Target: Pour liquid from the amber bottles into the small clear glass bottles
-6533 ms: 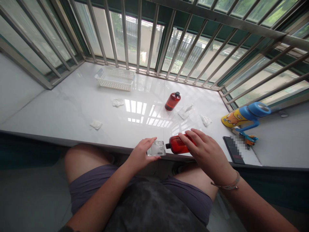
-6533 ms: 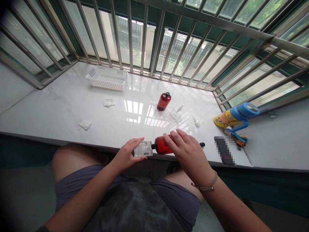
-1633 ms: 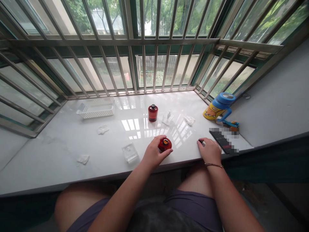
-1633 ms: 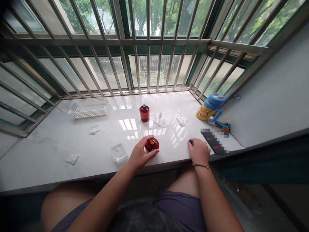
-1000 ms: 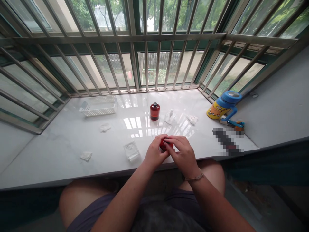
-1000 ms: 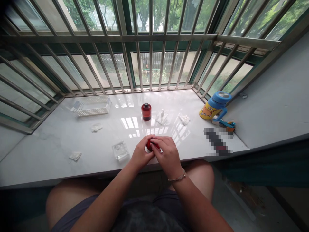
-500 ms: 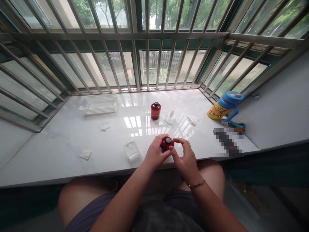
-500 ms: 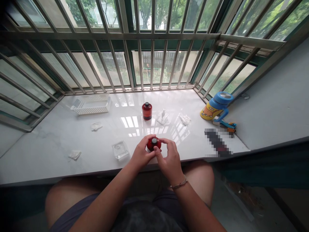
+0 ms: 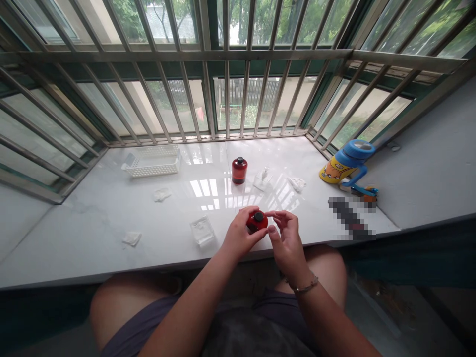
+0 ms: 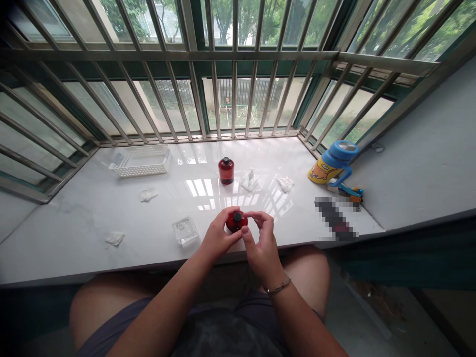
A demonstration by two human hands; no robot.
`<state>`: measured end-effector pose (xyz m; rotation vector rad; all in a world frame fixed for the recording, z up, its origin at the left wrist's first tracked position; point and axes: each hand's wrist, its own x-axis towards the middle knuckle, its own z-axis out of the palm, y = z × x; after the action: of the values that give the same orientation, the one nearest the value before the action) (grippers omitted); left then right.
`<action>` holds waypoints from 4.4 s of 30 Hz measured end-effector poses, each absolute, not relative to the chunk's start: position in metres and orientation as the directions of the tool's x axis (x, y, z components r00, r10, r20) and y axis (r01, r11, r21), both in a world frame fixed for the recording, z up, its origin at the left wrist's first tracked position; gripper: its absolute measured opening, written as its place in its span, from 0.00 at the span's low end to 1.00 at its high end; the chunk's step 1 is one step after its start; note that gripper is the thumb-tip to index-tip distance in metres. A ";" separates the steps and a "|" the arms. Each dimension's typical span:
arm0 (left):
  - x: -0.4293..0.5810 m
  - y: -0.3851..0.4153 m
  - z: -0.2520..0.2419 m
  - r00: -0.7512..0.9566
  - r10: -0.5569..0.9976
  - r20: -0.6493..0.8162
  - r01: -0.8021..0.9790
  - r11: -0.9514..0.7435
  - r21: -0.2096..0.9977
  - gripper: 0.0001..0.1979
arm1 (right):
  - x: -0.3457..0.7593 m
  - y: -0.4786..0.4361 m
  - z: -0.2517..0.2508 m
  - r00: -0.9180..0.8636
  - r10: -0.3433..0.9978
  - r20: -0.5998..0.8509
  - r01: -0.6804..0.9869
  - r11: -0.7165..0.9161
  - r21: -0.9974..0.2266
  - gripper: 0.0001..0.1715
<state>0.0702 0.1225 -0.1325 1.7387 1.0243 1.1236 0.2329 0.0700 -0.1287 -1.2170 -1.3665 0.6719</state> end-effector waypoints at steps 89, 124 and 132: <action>-0.285 -0.034 -0.250 -0.586 0.809 -0.042 0.780 0.577 0.241 0.37 | 0.295 0.227 -0.128 0.074 0.821 0.566 0.892 0.200 -0.406 0.18; -0.138 0.003 -0.177 -0.053 0.883 0.466 0.851 -0.204 0.483 0.21 | 0.310 0.089 -0.176 0.091 0.959 0.270 0.631 0.155 -0.760 0.18; -0.083 0.098 -0.179 0.004 0.963 0.269 0.803 -0.164 0.573 0.41 | 0.244 0.050 -0.146 -0.021 0.936 0.350 0.593 0.294 -0.750 0.13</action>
<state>-0.0832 0.0983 -0.1787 2.0254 1.8417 0.9024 0.2436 0.0496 -0.1464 -1.3978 -1.7153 0.5102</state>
